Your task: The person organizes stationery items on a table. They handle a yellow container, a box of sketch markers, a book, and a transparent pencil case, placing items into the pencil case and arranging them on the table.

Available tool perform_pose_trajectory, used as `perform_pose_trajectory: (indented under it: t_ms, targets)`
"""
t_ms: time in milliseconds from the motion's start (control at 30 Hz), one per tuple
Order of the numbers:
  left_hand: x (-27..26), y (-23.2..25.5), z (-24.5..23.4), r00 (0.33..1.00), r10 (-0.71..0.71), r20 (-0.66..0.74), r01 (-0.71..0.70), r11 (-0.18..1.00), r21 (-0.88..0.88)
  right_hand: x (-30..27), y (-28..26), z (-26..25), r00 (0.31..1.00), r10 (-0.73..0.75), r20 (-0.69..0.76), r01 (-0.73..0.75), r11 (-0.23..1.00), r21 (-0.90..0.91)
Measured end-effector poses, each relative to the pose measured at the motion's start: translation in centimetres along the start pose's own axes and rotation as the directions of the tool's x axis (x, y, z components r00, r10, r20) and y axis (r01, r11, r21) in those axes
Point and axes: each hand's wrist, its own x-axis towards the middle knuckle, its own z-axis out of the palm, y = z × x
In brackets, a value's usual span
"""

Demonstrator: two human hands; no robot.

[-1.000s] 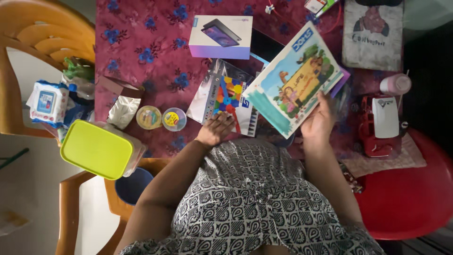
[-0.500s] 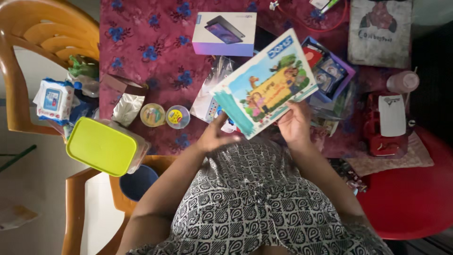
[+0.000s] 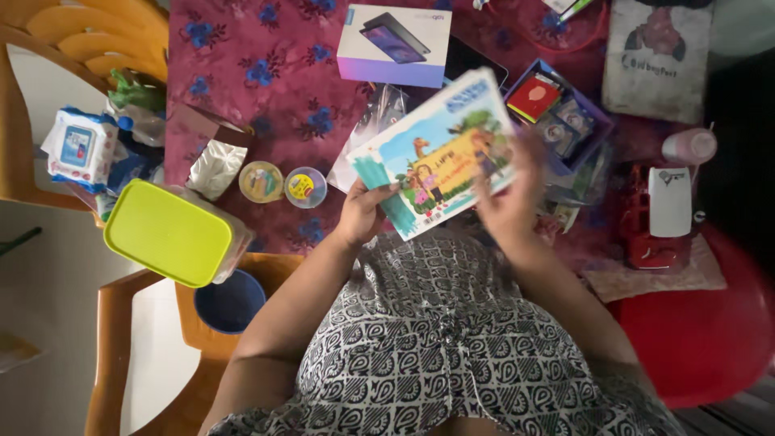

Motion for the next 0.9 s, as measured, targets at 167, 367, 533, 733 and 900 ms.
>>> perform_pose_trajectory:
  t_ms: [167,367,533,733,900]
  targets:
    - [1.6,-1.9,-2.3,0.992,-0.08,0.098,0.079,0.997,0.012,-0.2,-3.0,4.6,0.615,-0.594,0.519,0.608,0.776,0.167]
    - [0.7,-1.6,-1.6,0.971,-0.022,0.237,-0.04,0.967,0.253,0.8,-2.4,6.1,0.646,-0.542,0.538,0.748,0.59,-0.304]
    - [0.6,-0.3,0.3,0.979,-0.067,0.191,0.079,0.995,-0.055,2.5,-0.3,4.1,0.888,-0.288,0.358,0.427,0.807,-0.408]
    - [-0.2,2.1,1.3,0.994,-0.003,0.108,0.008,0.999,-0.046,2.1,5.6,0.8,0.861,0.361,0.36,-0.396,0.918,0.026]
    - [1.2,1.9,0.9,0.987,0.034,-0.158,-0.037,0.999,-0.02,-0.3,9.1,-0.4,0.729,0.372,0.575,-0.678,0.272,0.683]
